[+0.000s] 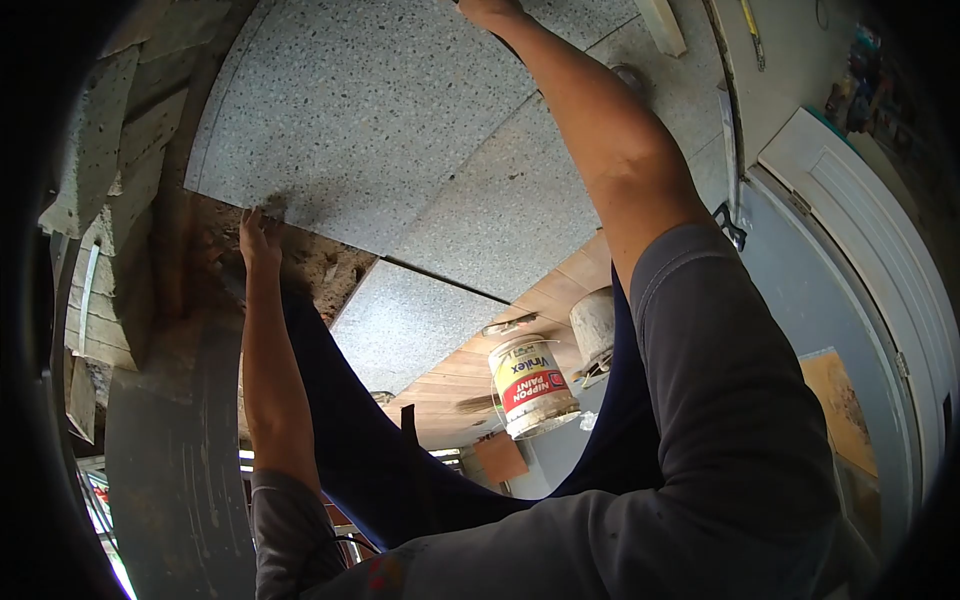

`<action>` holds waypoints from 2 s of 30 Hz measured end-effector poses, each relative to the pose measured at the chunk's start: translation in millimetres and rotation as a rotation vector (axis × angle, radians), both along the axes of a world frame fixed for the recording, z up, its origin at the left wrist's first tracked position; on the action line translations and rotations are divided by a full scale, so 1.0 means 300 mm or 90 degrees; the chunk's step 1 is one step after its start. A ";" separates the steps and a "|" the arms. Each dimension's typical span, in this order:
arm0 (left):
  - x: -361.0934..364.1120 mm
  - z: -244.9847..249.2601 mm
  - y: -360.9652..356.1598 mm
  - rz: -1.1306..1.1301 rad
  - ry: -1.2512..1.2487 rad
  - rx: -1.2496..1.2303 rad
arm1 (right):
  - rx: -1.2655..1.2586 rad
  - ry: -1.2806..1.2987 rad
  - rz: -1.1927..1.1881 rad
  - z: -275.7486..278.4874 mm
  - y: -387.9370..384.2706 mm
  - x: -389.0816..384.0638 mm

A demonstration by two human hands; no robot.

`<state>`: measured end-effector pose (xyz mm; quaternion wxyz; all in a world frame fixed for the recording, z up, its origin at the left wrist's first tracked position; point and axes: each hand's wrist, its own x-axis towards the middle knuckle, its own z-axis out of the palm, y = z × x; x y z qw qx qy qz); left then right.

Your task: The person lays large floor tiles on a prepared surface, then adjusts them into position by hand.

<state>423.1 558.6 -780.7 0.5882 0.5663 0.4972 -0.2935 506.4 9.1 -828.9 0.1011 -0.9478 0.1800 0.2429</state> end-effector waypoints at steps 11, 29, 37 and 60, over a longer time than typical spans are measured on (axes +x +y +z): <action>-0.035 -0.064 0.047 0.013 -0.030 -0.023 | 0.069 -0.059 -0.024 0.128 0.027 0.002; 0.021 0.016 -0.026 0.049 -0.001 0.006 | 0.136 0.004 -0.155 0.088 0.014 0.015; 0.032 0.033 -0.023 0.049 0.002 -0.017 | 0.134 0.000 -0.142 0.077 0.022 0.018; 0.060 0.030 -0.017 0.061 0.015 0.010 | 0.099 0.023 -0.092 0.135 0.047 0.043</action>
